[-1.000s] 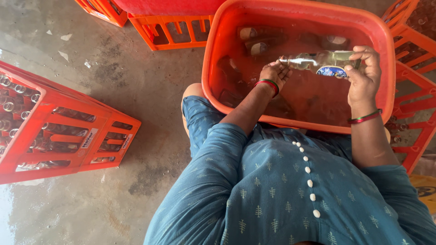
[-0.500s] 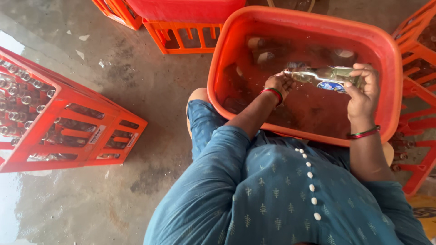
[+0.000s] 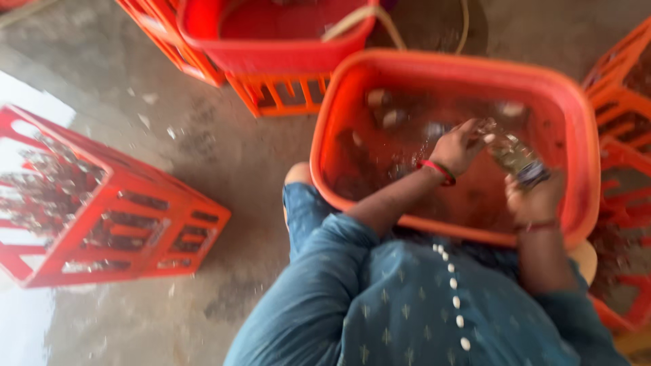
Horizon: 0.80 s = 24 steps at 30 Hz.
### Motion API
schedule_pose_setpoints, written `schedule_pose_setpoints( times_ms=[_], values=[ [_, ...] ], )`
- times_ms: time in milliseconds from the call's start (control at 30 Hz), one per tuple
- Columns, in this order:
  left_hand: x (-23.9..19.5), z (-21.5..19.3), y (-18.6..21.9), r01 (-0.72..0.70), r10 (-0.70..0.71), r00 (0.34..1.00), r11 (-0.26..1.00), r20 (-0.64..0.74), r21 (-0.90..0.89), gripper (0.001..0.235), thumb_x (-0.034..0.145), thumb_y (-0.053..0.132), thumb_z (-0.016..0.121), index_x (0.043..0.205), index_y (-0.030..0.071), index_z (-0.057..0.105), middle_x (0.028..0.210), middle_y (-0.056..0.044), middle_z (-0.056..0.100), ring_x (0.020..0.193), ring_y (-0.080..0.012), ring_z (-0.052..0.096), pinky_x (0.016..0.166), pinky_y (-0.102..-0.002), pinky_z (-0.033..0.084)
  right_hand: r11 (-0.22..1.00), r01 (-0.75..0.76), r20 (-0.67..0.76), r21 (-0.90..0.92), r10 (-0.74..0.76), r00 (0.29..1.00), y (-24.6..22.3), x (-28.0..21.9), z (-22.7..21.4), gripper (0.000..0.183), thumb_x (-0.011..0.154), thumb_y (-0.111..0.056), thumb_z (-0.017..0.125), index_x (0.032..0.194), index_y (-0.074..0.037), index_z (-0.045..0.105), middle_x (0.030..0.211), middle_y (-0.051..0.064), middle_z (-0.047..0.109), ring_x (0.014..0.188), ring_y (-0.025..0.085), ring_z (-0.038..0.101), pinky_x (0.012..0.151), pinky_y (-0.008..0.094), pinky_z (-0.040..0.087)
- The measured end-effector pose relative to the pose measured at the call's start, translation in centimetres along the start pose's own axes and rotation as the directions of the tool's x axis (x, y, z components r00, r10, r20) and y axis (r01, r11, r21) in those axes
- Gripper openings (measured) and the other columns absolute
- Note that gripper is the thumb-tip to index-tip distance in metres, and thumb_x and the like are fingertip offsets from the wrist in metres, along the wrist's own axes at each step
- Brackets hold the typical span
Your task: The person washes glass bottles by hand in a red tub filled with water. They repeatedly pick up bottles, rinse them, and place them into an orange crate.
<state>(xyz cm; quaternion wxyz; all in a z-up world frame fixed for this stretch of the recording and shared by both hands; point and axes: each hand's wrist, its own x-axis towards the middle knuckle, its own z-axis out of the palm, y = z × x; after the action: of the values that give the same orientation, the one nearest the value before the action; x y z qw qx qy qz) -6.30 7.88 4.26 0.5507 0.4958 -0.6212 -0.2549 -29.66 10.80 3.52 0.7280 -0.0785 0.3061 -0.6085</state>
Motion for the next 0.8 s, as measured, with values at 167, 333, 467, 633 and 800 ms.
schedule_pose_setpoints(
  times_ms=[167, 333, 467, 633, 800],
  values=[
    [2.1, -2.9, 1.9, 0.163, -0.162, 0.985, 0.986, -0.052, 0.023, 0.027, 0.097, 0.033, 0.066, 0.112, 0.011, 0.066, 0.1, -0.014, 0.076, 0.091, -0.0314, 0.075, 0.078, -0.041, 0.06, 0.889, -0.184, -0.129, -0.42, 0.142, 0.981, 2.1, 2.0, -1.8, 0.042, 0.109, -0.061, 0.038, 0.124, -0.029, 0.061, 0.105, 0.0, 0.065, 0.069, 0.018, 0.062, 0.05, 0.026, 0.047],
    [4.8, -2.9, 0.4, 0.15, -0.218, 0.966, 0.908, 0.136, 0.392, 0.016, 0.096, 0.027, 0.062, 0.105, 0.017, 0.071, 0.099, -0.011, 0.078, 0.09, -0.0301, 0.076, 0.08, -0.042, 0.059, 0.855, -0.25, -0.263, -0.455, 0.139, 0.955, 0.0, 3.8, -1.8, 0.055, 0.104, -0.071, 0.037, 0.113, -0.022, 0.062, 0.098, 0.001, 0.062, 0.057, 0.015, 0.053, 0.042, 0.021, 0.035],
    [2.8, -2.8, 0.4, 0.019, -0.02, 1.0, 0.999, 0.019, 0.028, 0.026, 0.092, 0.02, 0.059, 0.115, 0.011, 0.069, 0.105, -0.017, 0.074, 0.097, -0.0364, 0.072, 0.08, -0.044, 0.059, 0.894, -0.282, -0.266, -0.347, 0.195, 0.944, 0.2, 2.7, -2.9, 0.053, 0.103, -0.068, 0.038, 0.114, -0.024, 0.065, 0.101, -0.003, 0.065, 0.061, 0.014, 0.055, 0.045, 0.021, 0.04],
    [3.2, -2.6, 0.3, 0.246, -0.248, 0.969, 0.96, 0.0, 0.132, 0.017, 0.102, 0.026, 0.061, 0.112, 0.015, 0.069, 0.103, -0.015, 0.075, 0.093, -0.0359, 0.073, 0.082, -0.044, 0.059, 0.837, -0.254, -0.19, -0.485, 0.183, 0.965, 0.1, 3.1, -3.1, 0.054, 0.105, -0.063, 0.041, 0.116, -0.016, 0.065, 0.1, 0.006, 0.064, 0.073, 0.021, 0.058, 0.046, 0.027, 0.04],
    [5.3, -1.3, -1.3, 0.214, -0.208, 0.976, 0.877, 0.063, -0.431, 0.027, 0.097, 0.02, 0.052, 0.117, 0.016, 0.07, 0.109, -0.012, 0.077, 0.094, -0.0326, 0.077, 0.078, -0.041, 0.065, 0.915, -0.275, -0.164, -0.296, 0.235, 0.958, -1.0, 3.6, -0.3, 0.049, 0.102, -0.053, 0.048, 0.119, -0.011, 0.065, 0.109, 0.012, 0.067, 0.086, 0.028, 0.065, 0.064, 0.034, 0.054]
  ],
)
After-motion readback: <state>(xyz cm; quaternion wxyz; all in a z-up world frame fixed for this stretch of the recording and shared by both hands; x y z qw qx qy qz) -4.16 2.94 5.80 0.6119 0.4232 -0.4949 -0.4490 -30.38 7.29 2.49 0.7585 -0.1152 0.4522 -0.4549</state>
